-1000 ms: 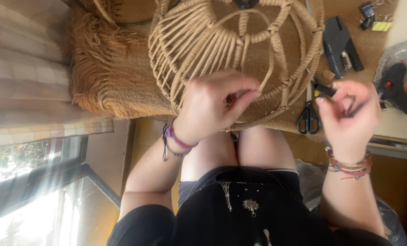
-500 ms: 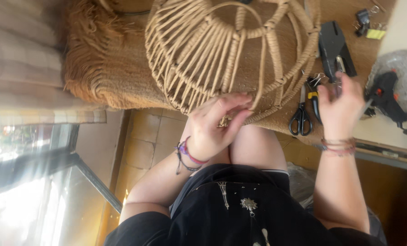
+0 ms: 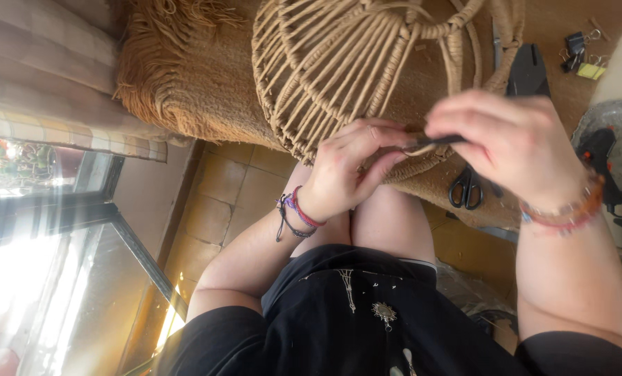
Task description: The person repairs a wicker lampshade. They cut thin strips of wood using scissors and pliers, apply hot glue to the structure with a glue gun, and secure pieces using a hand stapler.
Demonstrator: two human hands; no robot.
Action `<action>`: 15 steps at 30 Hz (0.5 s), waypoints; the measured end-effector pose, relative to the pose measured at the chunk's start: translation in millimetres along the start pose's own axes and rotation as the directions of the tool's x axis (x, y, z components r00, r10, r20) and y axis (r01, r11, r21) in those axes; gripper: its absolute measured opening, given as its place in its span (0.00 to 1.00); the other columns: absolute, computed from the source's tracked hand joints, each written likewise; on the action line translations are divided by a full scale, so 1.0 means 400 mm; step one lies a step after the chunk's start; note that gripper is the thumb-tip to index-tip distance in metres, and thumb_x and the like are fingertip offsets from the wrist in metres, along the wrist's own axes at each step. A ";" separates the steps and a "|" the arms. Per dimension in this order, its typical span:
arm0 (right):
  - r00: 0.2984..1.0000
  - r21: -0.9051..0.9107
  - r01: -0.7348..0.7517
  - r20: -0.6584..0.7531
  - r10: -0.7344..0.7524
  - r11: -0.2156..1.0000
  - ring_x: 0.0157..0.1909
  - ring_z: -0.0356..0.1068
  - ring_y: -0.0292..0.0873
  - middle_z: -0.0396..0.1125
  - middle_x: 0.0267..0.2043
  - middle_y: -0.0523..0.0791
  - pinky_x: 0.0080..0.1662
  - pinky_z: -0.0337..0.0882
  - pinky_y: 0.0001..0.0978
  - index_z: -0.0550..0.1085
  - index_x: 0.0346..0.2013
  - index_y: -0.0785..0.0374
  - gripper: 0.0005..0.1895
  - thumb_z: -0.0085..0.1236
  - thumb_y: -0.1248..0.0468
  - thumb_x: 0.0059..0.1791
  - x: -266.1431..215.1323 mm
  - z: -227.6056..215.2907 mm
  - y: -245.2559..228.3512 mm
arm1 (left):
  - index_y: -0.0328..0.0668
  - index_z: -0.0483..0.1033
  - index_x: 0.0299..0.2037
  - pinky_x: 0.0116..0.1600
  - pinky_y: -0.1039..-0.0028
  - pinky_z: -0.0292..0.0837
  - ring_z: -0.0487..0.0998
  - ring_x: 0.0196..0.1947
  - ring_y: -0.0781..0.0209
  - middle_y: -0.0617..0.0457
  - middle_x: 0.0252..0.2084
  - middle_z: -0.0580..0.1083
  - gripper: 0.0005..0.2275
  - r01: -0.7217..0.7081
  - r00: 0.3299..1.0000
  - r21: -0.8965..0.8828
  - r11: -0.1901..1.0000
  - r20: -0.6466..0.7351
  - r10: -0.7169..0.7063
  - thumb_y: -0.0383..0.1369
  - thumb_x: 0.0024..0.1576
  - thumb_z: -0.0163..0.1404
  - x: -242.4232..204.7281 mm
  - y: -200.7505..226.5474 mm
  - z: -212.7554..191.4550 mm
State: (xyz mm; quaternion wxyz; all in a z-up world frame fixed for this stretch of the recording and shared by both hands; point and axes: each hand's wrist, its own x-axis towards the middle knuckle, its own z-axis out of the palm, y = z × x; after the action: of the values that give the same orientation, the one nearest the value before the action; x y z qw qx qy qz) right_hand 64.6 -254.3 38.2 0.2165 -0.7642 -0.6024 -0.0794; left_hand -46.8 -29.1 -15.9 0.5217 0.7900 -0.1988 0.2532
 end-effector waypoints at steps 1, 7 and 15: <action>1.000 -0.063 0.002 0.000 -0.002 0.998 0.38 0.71 0.37 0.72 0.51 0.47 0.42 0.76 0.27 0.78 0.46 0.65 0.12 0.70 0.75 0.51 -0.024 0.006 -0.011 | 0.38 0.74 0.50 0.64 0.66 0.75 0.79 0.55 0.51 0.48 0.50 0.77 0.06 0.025 1.000 -0.050 0.998 0.004 -0.024 0.28 0.66 0.50 -0.003 0.003 -0.003; 0.994 -0.185 -0.108 -0.047 0.101 0.977 0.31 0.70 0.40 0.73 0.44 0.46 0.38 0.76 0.34 0.82 0.44 0.62 0.05 0.66 0.71 0.53 -0.038 0.039 -0.162 | 0.39 0.74 0.48 0.51 0.76 0.78 0.79 0.45 0.61 0.50 0.47 0.77 0.06 0.266 0.951 -0.244 0.933 -0.090 -0.295 0.31 0.66 0.49 -0.080 0.025 0.027; 0.916 -0.250 -0.387 -0.214 0.339 0.887 0.37 0.74 0.44 0.74 0.43 0.47 0.40 0.74 0.38 0.81 0.48 0.64 0.07 0.67 0.72 0.56 -0.052 0.136 -0.274 | 0.27 0.75 0.60 0.68 0.68 0.73 0.80 0.55 0.55 0.40 0.57 0.77 0.16 0.401 0.755 -0.907 -0.128 0.406 -0.514 0.34 0.69 0.50 -0.149 -0.005 0.119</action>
State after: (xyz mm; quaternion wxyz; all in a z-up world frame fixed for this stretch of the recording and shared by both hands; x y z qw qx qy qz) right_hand -53.1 -229.7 7.4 0.1629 -0.8776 -0.4104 -0.1867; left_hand -83.8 -69.2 -69.3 0.9662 0.2316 -0.0033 -0.1130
